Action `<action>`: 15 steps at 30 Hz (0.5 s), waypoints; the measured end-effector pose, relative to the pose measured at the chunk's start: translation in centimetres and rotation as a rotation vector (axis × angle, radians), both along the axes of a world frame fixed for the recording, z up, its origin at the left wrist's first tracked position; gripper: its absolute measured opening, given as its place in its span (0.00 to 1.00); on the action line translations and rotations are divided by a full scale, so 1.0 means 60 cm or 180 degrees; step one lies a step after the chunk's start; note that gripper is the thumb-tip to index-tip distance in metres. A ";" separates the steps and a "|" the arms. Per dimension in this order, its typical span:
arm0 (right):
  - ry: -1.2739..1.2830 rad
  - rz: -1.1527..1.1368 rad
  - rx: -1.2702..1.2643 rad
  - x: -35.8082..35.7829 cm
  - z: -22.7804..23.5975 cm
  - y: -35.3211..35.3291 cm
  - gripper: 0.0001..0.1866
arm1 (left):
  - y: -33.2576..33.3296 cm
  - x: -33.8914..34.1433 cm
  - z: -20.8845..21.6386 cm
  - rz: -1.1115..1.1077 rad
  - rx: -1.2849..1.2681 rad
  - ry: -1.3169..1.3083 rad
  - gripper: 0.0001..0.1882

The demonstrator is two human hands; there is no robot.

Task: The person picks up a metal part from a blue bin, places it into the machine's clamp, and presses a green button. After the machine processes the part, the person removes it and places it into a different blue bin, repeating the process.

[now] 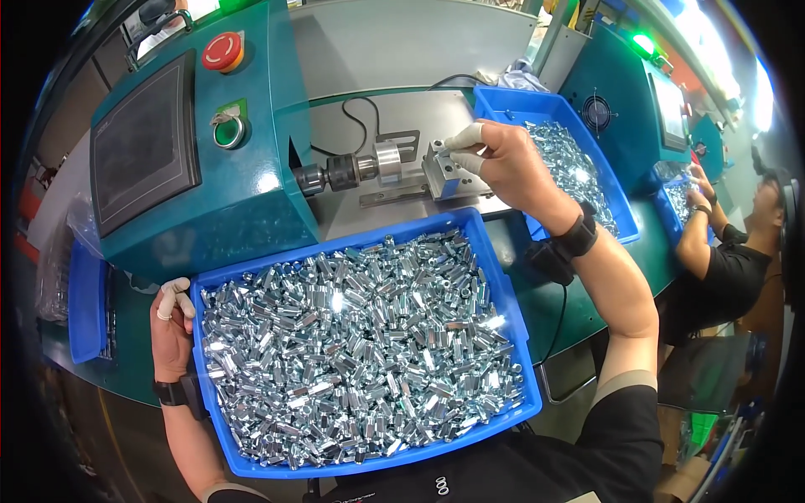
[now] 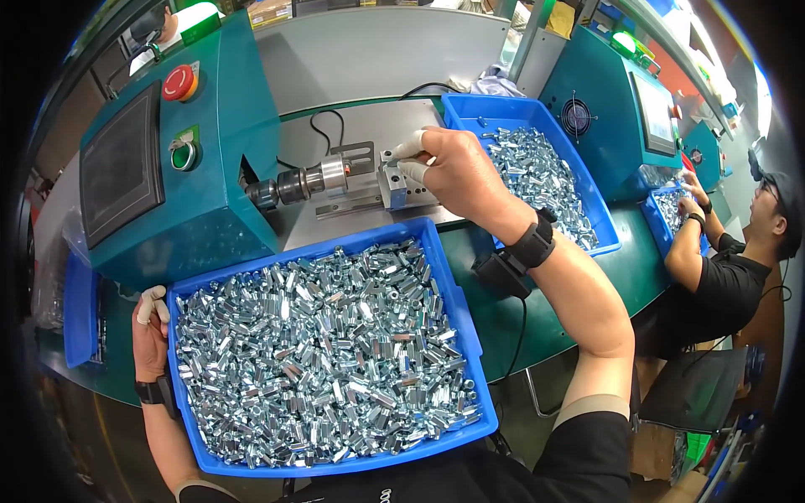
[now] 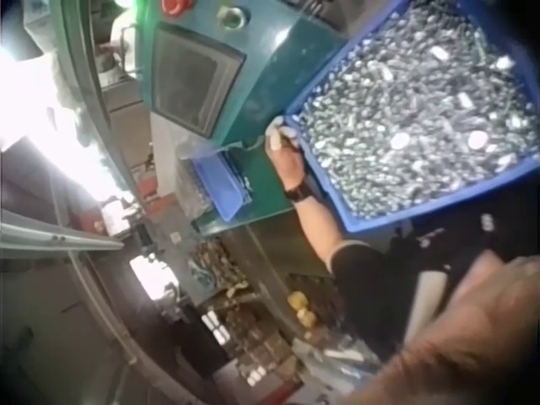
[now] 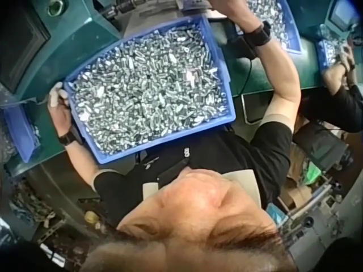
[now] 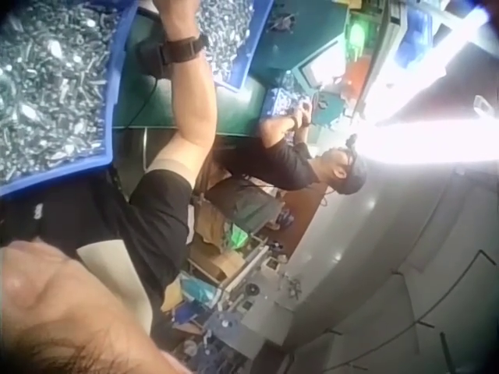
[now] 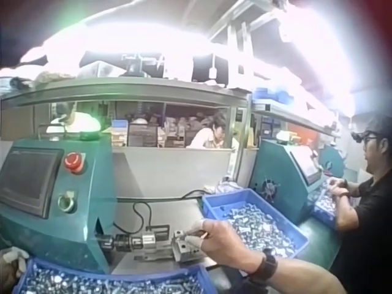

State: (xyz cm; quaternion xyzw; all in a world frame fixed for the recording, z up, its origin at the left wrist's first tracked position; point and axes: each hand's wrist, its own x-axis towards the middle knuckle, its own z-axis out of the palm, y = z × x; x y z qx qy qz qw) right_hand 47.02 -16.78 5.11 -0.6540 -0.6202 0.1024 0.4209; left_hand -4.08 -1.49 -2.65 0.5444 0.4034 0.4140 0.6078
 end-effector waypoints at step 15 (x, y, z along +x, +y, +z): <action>0.1129 -0.0259 -0.0551 -0.029 -0.009 -0.040 0.19 | 0.005 -0.003 -0.005 -0.0041 0.0017 -0.0076 0.17</action>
